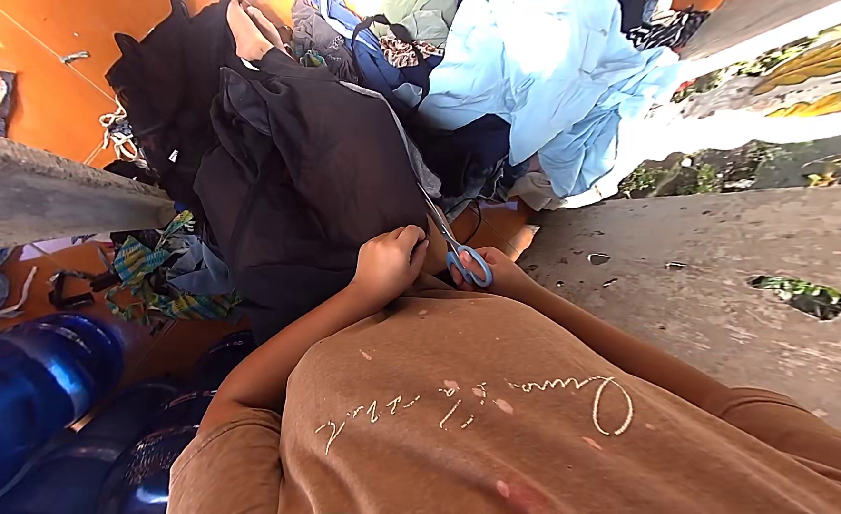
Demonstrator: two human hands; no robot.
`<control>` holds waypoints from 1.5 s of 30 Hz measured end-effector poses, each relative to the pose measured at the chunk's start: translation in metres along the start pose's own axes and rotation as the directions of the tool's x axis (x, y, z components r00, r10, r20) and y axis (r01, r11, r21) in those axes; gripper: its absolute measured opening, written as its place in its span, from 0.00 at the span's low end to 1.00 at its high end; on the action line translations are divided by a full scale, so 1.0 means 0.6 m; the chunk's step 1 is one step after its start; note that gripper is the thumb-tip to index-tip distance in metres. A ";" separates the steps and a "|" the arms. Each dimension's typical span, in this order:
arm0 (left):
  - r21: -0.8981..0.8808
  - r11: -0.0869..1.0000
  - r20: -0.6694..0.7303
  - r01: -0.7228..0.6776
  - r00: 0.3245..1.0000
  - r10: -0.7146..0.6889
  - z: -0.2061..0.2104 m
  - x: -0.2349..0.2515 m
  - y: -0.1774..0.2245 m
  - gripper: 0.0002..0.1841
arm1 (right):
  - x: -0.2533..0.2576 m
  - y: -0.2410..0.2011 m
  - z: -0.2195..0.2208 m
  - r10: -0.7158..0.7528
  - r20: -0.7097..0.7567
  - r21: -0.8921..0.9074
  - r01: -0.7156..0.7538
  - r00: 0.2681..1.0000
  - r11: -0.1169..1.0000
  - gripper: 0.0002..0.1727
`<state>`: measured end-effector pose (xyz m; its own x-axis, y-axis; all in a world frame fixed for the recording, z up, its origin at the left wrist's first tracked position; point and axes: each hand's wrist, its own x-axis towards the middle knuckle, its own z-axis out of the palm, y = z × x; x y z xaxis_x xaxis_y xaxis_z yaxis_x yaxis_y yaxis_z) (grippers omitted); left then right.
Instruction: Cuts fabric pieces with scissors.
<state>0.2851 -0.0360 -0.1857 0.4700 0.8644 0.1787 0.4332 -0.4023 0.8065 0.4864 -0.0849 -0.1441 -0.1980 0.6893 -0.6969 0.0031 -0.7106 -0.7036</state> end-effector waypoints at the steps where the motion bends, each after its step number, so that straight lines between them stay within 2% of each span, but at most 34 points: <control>1: -0.001 1.000 -0.004 -0.003 1.000 0.003 0.001 0.000 -0.001 0.05 | 0.001 0.001 0.000 0.001 0.005 0.013 -0.001 1.000 1.000 0.21; 6: -0.011 1.000 -0.010 -0.010 1.000 0.010 0.002 -0.001 -0.003 0.05 | 0.007 -0.002 -0.001 -0.005 0.045 0.039 0.003 0.999 0.999 0.24; 14: -0.004 0.999 -0.035 -0.035 0.999 0.035 0.004 -0.002 -0.006 0.04 | 0.012 -0.012 0.008 0.055 -0.017 0.049 -0.054 0.998 0.997 0.24; 16: -0.002 0.999 -0.033 -0.037 0.999 0.036 0.005 -0.002 -0.007 0.04 | 0.014 -0.010 0.005 0.066 0.004 0.073 -0.066 0.998 0.995 0.26; 20: -0.004 0.999 -0.034 -0.046 0.998 0.046 0.005 -0.003 -0.007 0.04 | 0.019 -0.006 -0.007 0.030 0.145 0.134 -0.050 0.989 0.990 0.29; 29: -0.014 0.999 -0.022 -0.049 0.999 0.049 0.005 -0.003 -0.008 0.04 | 0.032 -0.009 -0.022 0.046 0.068 0.156 -0.057 0.997 0.986 0.25; 34: -0.019 0.999 -0.025 -0.050 0.998 0.049 0.006 -0.004 -0.009 0.04 | 0.045 -0.006 -0.036 0.012 0.177 0.121 -0.034 0.984 0.992 0.27; 41: -0.029 0.998 -0.031 -0.056 0.998 0.055 0.007 -0.004 -0.013 0.04 | 0.069 -0.013 -0.031 -0.032 0.081 0.136 0.021 0.996 0.990 0.23; 45: -0.046 0.997 -0.018 -0.056 0.998 0.056 0.007 -0.003 -0.017 0.04 | 0.070 -0.012 -0.031 -0.022 0.083 0.147 0.009 0.996 0.989 0.26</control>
<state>0.2831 -0.0348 -0.1968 0.4795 0.8459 0.2334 0.3702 -0.4361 0.8202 0.4963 -0.0482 -0.1707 -0.2786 0.6905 -0.6675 -0.1428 -0.7171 -0.6822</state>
